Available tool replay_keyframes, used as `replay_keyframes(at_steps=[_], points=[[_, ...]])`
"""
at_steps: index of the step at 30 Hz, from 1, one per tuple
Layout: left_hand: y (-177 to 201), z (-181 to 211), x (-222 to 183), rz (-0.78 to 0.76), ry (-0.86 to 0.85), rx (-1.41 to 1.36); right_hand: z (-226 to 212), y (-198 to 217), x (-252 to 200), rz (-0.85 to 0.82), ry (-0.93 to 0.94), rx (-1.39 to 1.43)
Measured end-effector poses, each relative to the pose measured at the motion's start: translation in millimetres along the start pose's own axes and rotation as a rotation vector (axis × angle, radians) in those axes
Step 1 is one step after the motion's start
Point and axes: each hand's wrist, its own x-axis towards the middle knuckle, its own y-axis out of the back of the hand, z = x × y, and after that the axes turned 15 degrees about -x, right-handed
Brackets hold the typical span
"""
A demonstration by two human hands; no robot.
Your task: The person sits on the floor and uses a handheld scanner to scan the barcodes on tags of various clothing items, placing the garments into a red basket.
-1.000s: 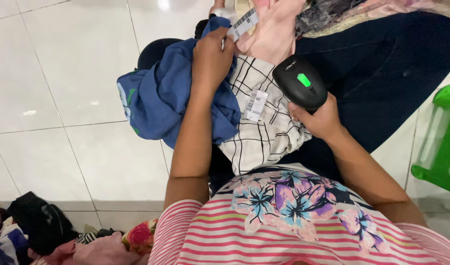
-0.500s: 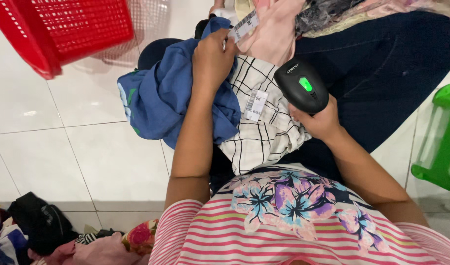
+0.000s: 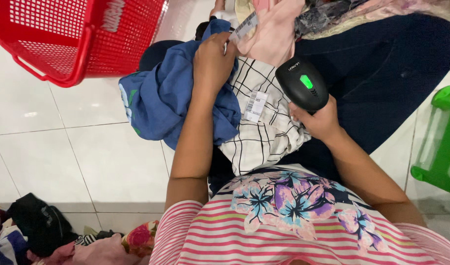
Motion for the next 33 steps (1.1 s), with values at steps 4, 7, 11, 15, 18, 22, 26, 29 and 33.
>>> replay_keyframes(at_steps=[4,7,11,15,18,22,26,29,33], points=[[24,20,-47,0.092,-0.207,0.140,-1,0,5,-0.030,-0.099,0.076],[49,27,-95,0.156,0.063,0.551,5,-3,4,-0.029,-0.199,0.200],[81,-9,-132,0.420,0.242,0.163,21,-11,7,0.054,-0.110,0.245],[90,-67,-137,0.460,0.207,-0.007,28,-15,3,0.068,-0.114,0.278],[98,-95,-122,0.672,0.206,0.038,32,-17,4,0.077,-0.150,0.301],[119,-95,-80,0.899,0.056,-0.505,28,-18,6,0.070,-0.181,0.295],[167,-68,-33,1.134,0.076,-0.804,20,-13,8,0.068,-0.222,0.266],[210,-32,3,1.332,-0.088,-1.339,10,-8,9,0.025,-0.381,0.309],[219,-57,45,1.322,-0.228,-1.278,12,-9,8,0.013,-0.362,0.349]])
